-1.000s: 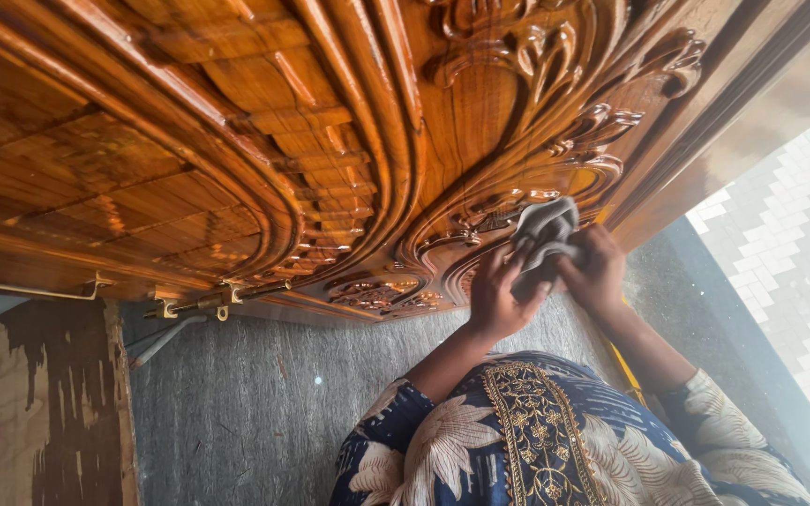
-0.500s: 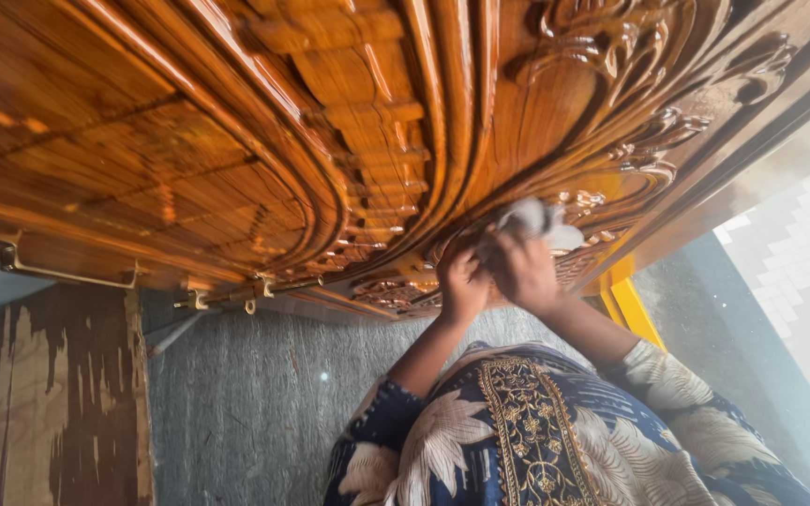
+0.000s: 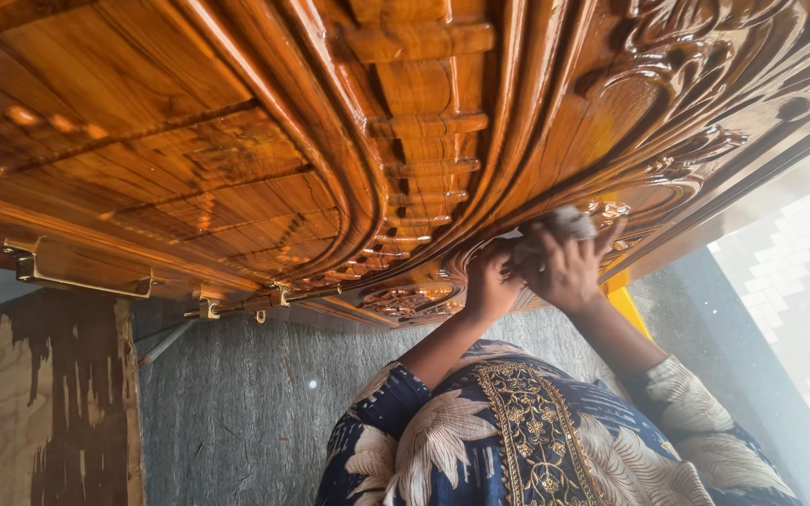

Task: The person wipes the surface of a wooden door with a cloth. They clean the door handle, latch, and the carved details on the door panel.

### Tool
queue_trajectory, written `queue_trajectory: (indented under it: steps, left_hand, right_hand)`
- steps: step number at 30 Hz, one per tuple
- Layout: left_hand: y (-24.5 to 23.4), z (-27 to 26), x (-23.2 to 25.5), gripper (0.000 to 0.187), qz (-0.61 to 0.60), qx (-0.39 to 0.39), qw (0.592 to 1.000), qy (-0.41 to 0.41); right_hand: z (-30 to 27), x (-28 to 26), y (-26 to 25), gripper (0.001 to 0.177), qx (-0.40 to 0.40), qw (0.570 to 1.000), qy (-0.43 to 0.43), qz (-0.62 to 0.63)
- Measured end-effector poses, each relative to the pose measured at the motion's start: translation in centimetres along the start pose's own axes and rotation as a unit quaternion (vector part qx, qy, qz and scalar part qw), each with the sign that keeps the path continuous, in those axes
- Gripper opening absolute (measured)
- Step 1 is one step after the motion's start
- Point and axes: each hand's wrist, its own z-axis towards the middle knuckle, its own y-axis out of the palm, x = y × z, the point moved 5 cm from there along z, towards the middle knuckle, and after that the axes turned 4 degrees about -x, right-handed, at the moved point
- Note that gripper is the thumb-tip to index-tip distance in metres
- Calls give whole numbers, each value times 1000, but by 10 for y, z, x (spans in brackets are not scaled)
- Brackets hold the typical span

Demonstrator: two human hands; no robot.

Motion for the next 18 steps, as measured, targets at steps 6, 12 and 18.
queue_trajectory:
  steps: [6,12,18]
  left_hand:
    - [-25,-32,-22,15,-53,-4,992,-113]
    - [12,3,19,18,20,-35,998,43]
    - [41,20,31,20,36,-102,994,-9]
  right_hand:
    - [4,-30,10,64,-117,986,-115,19]
    - [14,23,-28,56,20,998,-16,-51]
    - [-8,40,-37,58,62,990,119,53]
